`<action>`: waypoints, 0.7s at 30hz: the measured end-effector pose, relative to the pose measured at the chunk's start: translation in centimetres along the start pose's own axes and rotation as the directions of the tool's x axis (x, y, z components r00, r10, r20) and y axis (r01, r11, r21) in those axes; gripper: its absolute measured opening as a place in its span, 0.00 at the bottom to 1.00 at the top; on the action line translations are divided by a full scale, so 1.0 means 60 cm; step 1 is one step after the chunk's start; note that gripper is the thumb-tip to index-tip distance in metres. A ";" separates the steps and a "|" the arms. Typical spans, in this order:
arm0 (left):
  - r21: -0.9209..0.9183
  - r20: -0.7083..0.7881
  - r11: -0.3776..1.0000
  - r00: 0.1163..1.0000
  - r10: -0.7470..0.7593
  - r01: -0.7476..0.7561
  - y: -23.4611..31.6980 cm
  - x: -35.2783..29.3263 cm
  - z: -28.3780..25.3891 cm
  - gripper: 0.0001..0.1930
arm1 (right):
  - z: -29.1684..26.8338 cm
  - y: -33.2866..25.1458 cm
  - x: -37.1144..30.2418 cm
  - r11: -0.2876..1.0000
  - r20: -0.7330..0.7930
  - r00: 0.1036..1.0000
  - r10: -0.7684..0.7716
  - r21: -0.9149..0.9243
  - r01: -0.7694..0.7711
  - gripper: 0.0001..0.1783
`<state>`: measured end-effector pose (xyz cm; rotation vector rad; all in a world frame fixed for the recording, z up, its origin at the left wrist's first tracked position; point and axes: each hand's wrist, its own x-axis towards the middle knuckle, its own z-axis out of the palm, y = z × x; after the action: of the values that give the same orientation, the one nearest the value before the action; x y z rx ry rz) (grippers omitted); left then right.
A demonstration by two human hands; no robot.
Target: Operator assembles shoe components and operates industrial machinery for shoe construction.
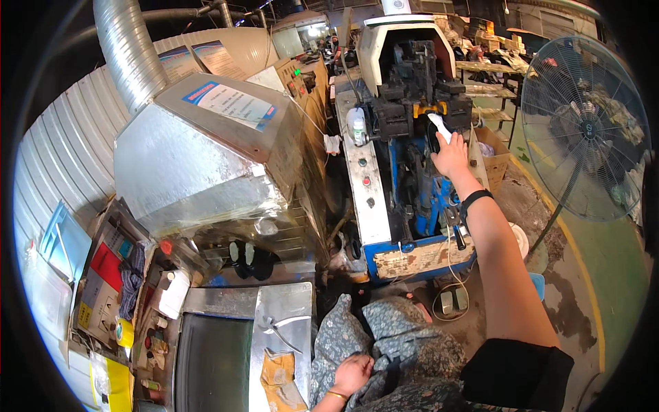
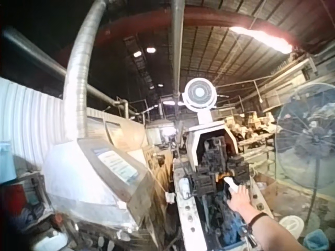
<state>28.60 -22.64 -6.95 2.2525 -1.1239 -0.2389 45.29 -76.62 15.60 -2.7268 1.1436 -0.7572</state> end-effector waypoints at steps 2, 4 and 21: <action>0.030 -0.017 1.000 1.000 -0.002 0.003 -0.002 -0.003 -0.003 0.05 | 0.003 -0.006 0.021 0.999 0.028 0.999 0.023 -0.033 -0.022 0.40; 0.060 -0.025 0.998 0.999 -0.021 0.023 -0.005 -0.001 -0.008 0.05 | 0.003 -0.013 0.039 1.000 0.021 1.000 0.017 -0.019 -0.016 0.40; 0.151 -0.023 0.987 0.998 -0.050 0.053 -0.021 0.027 0.014 0.08 | -0.045 -0.035 0.072 0.994 0.039 0.999 -0.009 -0.108 0.014 0.38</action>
<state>30.10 -23.69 -8.19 2.4149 -1.1082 -0.1569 47.96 -77.80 20.27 -2.8253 1.1960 -0.6594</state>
